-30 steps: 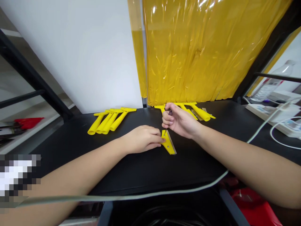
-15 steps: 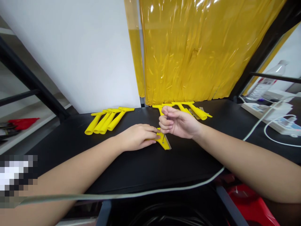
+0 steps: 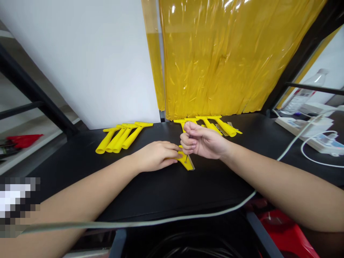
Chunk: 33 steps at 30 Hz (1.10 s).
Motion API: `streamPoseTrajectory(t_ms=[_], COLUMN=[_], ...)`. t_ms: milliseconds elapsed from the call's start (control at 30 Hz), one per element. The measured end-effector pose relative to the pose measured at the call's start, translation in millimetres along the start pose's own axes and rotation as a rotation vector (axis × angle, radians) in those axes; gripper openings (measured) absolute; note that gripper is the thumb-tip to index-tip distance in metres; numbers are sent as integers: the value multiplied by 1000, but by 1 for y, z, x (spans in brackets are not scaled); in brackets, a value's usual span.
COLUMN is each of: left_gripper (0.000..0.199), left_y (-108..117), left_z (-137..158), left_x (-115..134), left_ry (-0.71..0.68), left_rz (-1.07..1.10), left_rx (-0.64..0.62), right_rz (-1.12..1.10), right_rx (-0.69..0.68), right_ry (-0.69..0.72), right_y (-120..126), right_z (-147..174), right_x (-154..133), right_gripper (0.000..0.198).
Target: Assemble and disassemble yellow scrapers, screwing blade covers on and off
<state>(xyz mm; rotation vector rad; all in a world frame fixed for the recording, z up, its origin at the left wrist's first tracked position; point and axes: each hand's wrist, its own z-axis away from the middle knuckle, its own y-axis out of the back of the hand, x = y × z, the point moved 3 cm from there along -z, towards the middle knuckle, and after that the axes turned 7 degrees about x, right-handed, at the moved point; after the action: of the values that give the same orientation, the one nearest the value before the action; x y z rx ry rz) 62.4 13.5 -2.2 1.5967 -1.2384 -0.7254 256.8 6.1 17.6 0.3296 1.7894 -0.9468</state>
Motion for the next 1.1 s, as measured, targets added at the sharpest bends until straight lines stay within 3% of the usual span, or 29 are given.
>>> streamPoseTrajectory(t_ms=[733,800,967,1100], left_gripper=[26,27,25,26], left_y=[0,0,1,1], left_z=[2,3,3,3], left_x=[-6,-6,-8,-10], left_ry=[10,1,18,24], left_rz=[11,9,-25,-30], left_rx=[7,15,1,-3], right_rz=[1,91,484,569], right_rx=[31,26,113,199], right_ry=[73,129,463,501], right_y=[-2,0,5,11], right_z=[-2,-2,-1,-1], right_x=[5,6,-1,-7], right_gripper=[26,29,32,36])
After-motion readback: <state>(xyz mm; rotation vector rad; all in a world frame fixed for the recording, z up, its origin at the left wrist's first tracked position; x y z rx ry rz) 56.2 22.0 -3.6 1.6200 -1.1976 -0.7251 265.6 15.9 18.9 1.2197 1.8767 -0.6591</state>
